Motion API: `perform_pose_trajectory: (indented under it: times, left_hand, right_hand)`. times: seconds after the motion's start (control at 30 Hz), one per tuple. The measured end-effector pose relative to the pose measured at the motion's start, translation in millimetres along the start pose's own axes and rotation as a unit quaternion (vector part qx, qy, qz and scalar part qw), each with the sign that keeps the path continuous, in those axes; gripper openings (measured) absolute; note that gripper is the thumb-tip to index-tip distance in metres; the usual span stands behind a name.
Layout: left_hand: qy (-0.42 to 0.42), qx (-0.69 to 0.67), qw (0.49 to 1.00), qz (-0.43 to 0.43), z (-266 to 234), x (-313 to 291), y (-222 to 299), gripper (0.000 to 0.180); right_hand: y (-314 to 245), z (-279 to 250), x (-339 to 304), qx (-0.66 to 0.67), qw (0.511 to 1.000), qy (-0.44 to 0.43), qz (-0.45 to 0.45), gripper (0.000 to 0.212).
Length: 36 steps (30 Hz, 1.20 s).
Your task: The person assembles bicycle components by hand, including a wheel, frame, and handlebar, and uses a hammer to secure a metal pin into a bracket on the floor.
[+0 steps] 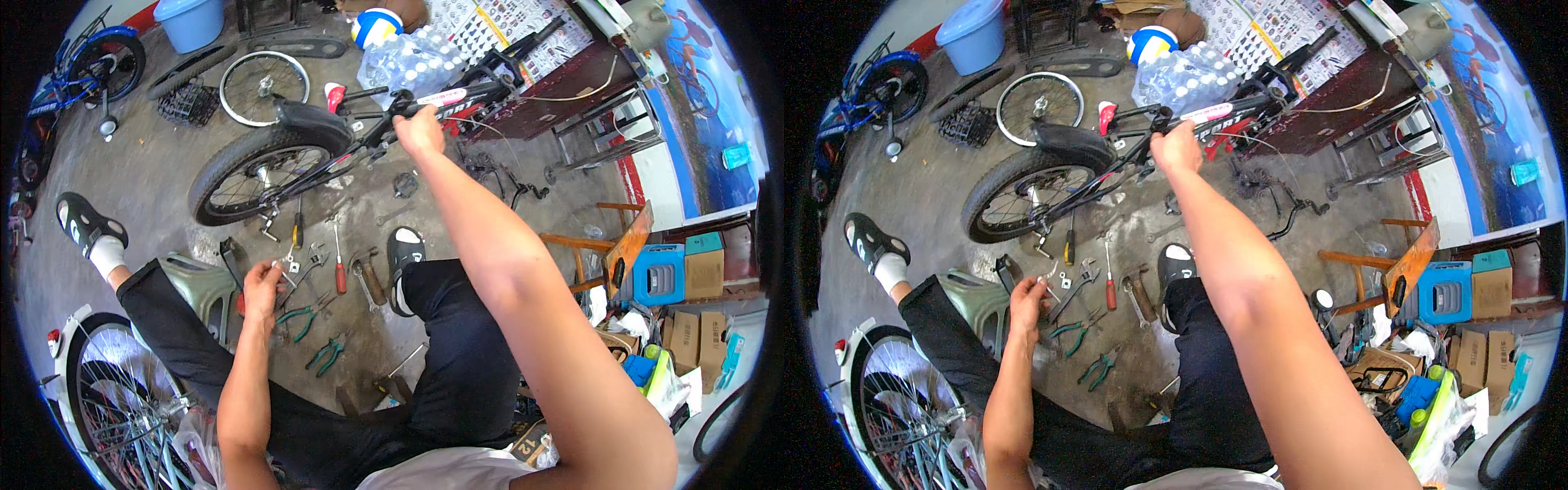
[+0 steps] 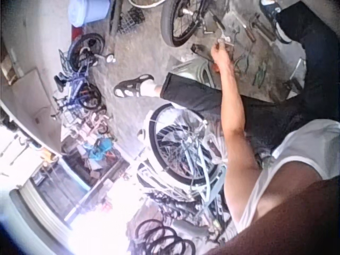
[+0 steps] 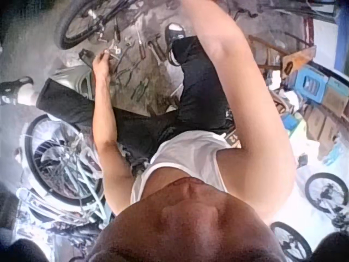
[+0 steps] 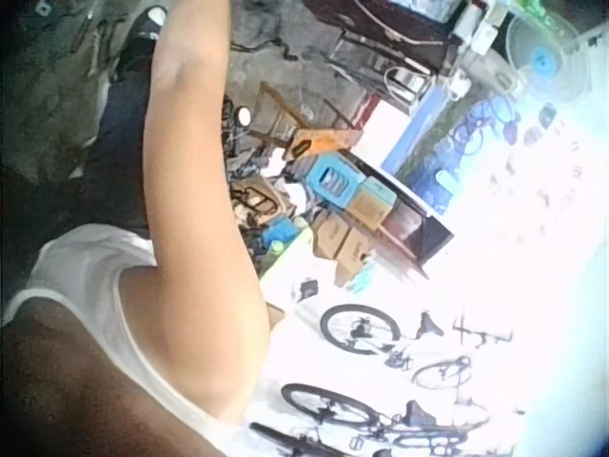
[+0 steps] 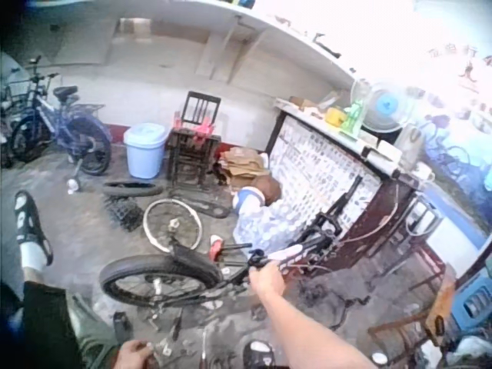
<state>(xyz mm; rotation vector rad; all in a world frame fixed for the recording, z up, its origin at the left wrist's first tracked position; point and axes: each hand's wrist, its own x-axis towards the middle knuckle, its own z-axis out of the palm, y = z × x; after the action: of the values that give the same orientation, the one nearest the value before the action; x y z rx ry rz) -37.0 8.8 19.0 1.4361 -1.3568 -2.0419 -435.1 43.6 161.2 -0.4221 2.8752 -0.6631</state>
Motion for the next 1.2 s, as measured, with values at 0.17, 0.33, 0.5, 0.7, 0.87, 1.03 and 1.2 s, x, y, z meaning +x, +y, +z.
perform_pose_trajectory:
  times: [0.17, 0.33, 0.5, 0.7, 0.87, 1.03, 1.2]
  left_hand:
    - [0.128, -0.103, 0.978, 0.131, -52.5, 3.1, 45.0, 0.025]
    - [0.266, -0.19, 0.92, 0.218, -120.8, 6.5, 86.9, 0.03]
    - [0.306, -0.265, 0.894, 0.19, -155.4, 4.7, 76.1, 0.028]
    - [0.277, -0.363, 0.873, 0.17, -162.7, 5.4, 84.7, 0.027]
    - [0.242, -0.41, 0.861, 0.179, -171.3, 4.1, 85.2, 0.027]
    - [0.229, -0.42, 0.863, 0.16, -173.9, 10.1, 81.8, 0.027]
    - [0.207, -0.429, 0.867, 0.144, -176.5, 10.1, 78.5, 0.031]
  right_hand:
    - [23.0, 28.5, -1.2, -0.206, 0.929, -0.231, -0.204, 0.058]
    - [0.3, 90.3, -84.6, -0.246, 0.767, -0.395, -0.441, 0.043]
    - [-53.5, 221.7, -185.2, -0.165, 0.719, -0.423, -0.527, 0.031]
    - [-107.6, 370.6, -257.0, -0.104, 0.735, -0.267, -0.614, 0.023]
    - [-127.6, 425.5, -280.5, -0.144, 0.737, -0.222, -0.622, 0.02]
    - [-126.0, 433.1, -275.5, -0.068, 0.762, -0.262, -0.588, 0.016]
    - [-123.9, 341.6, -275.5, 0.053, 0.782, -0.298, -0.545, 0.027]
